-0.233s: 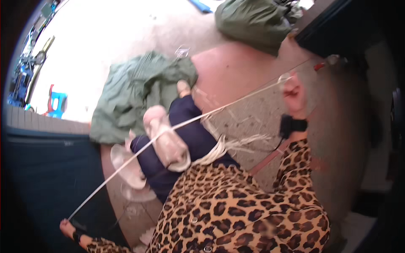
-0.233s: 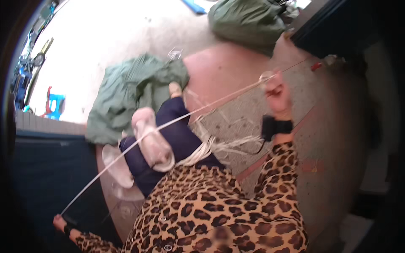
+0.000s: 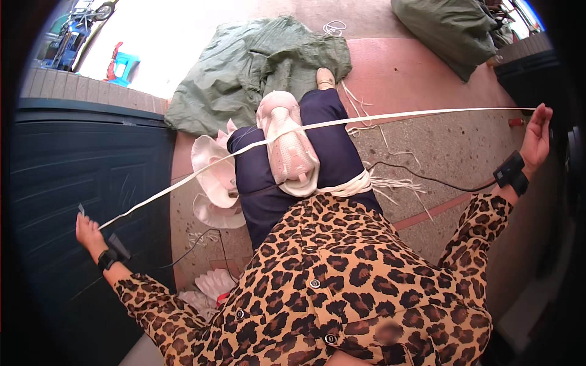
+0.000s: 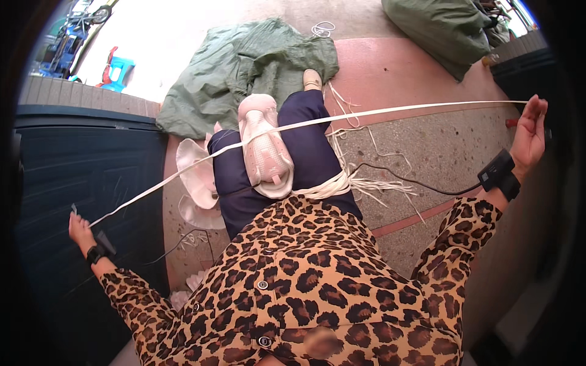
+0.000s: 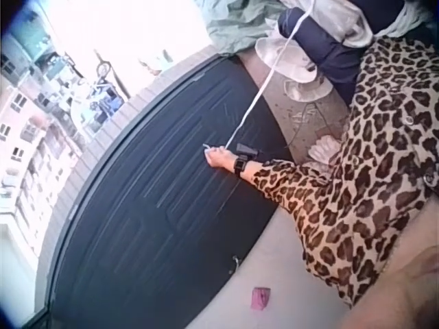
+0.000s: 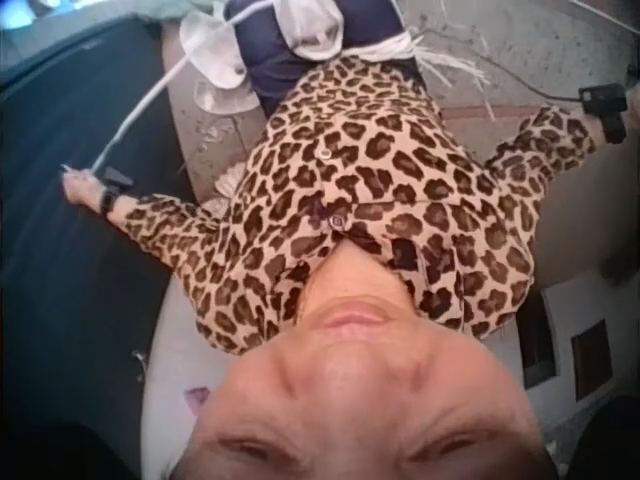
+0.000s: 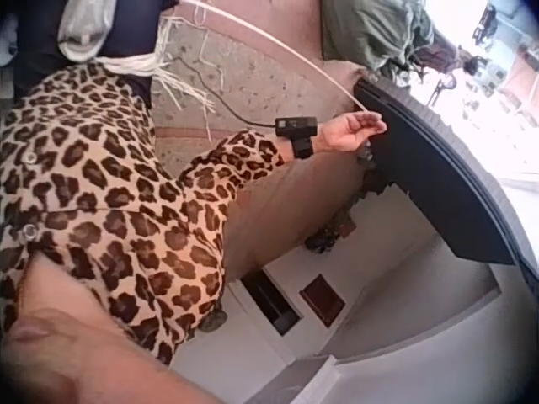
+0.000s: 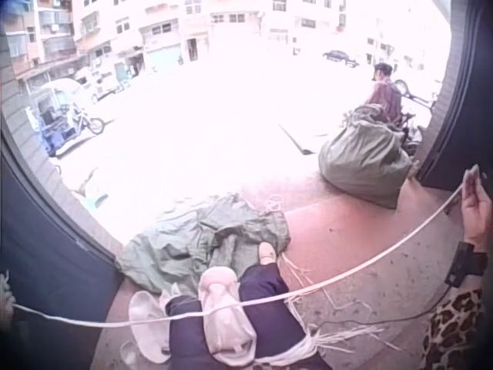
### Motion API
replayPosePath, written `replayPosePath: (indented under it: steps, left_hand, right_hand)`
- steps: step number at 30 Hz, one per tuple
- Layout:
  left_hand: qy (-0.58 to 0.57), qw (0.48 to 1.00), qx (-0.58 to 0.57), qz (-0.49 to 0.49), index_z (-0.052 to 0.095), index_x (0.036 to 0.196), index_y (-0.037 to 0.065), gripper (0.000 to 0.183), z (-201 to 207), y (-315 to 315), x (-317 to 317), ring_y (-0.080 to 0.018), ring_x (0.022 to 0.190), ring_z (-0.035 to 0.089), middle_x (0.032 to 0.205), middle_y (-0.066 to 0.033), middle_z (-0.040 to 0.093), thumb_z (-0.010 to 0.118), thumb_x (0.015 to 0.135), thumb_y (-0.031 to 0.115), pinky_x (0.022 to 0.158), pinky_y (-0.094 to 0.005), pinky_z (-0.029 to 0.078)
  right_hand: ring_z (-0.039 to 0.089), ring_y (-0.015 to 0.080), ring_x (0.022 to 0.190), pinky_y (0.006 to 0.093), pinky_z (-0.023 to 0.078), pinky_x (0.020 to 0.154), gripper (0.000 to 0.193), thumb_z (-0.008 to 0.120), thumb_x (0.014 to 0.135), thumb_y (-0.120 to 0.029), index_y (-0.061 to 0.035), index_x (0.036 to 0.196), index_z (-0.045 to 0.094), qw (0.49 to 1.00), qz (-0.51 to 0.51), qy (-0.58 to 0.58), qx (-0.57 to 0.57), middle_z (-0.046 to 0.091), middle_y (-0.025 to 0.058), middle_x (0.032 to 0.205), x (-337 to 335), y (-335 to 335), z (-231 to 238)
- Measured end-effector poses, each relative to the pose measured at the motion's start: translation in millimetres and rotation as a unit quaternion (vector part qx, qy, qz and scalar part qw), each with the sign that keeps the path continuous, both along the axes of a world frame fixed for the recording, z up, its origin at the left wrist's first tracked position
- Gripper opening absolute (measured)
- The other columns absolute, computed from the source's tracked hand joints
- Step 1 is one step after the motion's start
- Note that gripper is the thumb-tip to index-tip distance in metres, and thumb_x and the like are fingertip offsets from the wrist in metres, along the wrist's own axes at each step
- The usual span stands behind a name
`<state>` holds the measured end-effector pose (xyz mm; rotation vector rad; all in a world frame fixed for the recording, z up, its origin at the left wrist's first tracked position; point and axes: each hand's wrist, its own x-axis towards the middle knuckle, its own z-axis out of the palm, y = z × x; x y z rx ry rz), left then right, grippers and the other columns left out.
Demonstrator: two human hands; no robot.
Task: The recorder is lacing and tying white sneakers.
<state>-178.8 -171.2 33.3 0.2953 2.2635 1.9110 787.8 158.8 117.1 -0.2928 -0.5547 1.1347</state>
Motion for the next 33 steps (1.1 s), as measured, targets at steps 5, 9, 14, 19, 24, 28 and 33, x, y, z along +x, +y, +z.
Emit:
replayPosePath:
  steps: [5,9,14,19,24,28,33]
  left_hand:
    - [-0.112,0.935,-0.064,-0.329,0.053,0.104,0.003,0.028,-42,124,175,-0.0013,0.045,0.036,0.067,0.0035,0.046,0.058,0.077,0.005,0.036,-0.0156,0.028]
    - [-0.214,0.84,-0.145,-0.476,0.054,0.108,-0.001,0.031,-83,181,310,-0.0104,0.063,0.059,0.083,-0.0079,0.063,0.058,0.081,0.012,0.06,-0.0227,0.049]
    - [-0.211,0.749,-0.232,-0.584,0.06,0.092,-0.003,0.018,-127,198,406,-0.0079,0.061,0.057,0.075,-0.0035,0.061,0.058,0.082,0.013,0.054,-0.0175,0.042]
    - [-0.03,0.798,-0.281,-0.532,0.062,0.08,-0.003,0.015,-149,205,417,-0.0144,0.068,0.057,0.077,-0.0056,0.061,0.058,0.079,0.012,0.06,-0.026,0.043]
    - [0.292,0.756,-0.222,-0.543,0.063,0.075,0.0,0.014,-156,208,412,-0.0293,0.088,0.051,0.087,-0.0161,0.058,0.057,0.072,0.012,0.08,-0.0365,0.04]
    - [0.37,0.733,-0.256,-0.51,0.062,0.072,0.0,0.013,-159,205,411,-0.0334,0.093,0.048,0.088,-0.0174,0.057,0.055,0.072,0.012,0.085,-0.0385,0.038]
    - [0.447,0.707,-0.239,-0.494,0.061,0.072,0.001,0.01,-154,208,416,-0.0317,0.089,0.049,0.08,-0.0137,0.058,0.055,0.071,0.009,0.079,-0.0398,0.039]
  right_hand:
    - [0.057,0.0116,0.082,0.0239,0.046,0.076,0.024,0.048,0.09,-0.018,-0.0003,0.102,0.058,0.873,0.086,-0.471,-0.09,0.061,0.008,0.089,-124,18,-72]
    - [0.055,0.0219,0.074,0.0308,0.045,0.07,0.011,0.056,0.077,-0.001,-0.0039,0.085,0.064,0.651,0.042,-0.743,0.151,0.059,0.0084,0.081,-254,-6,-173]
    - [0.058,0.0278,0.078,0.0349,0.045,0.072,0.015,0.056,0.077,-0.014,-0.0055,0.085,0.065,0.573,0.258,-0.774,0.08,0.061,0.0091,0.078,-331,-43,-232]
    - [0.054,0.0218,0.09,0.0345,0.041,0.077,0.009,0.054,0.075,-0.013,-0.0078,0.076,0.062,0.493,0.186,-0.837,0.146,0.061,0.0054,0.084,-352,-36,-251]
    - [0.053,0.022,0.089,0.0389,0.041,0.075,0.009,0.053,0.075,-0.012,-0.0084,0.074,0.061,0.475,0.128,-0.846,0.204,0.06,0.004,0.09,-360,-30,-259]
    - [0.053,0.0214,0.088,0.0388,0.04,0.072,0.007,0.054,0.074,-0.013,-0.0093,0.072,0.06,0.472,0.126,-0.852,0.188,0.058,0.0038,0.084,-367,-30,-253]
    - [0.054,0.0193,0.089,0.0384,0.039,0.071,0.007,0.056,0.07,-0.013,-0.0099,0.075,0.061,0.36,0.139,-0.874,0.294,0.058,0.0038,0.085,-375,-27,-248]
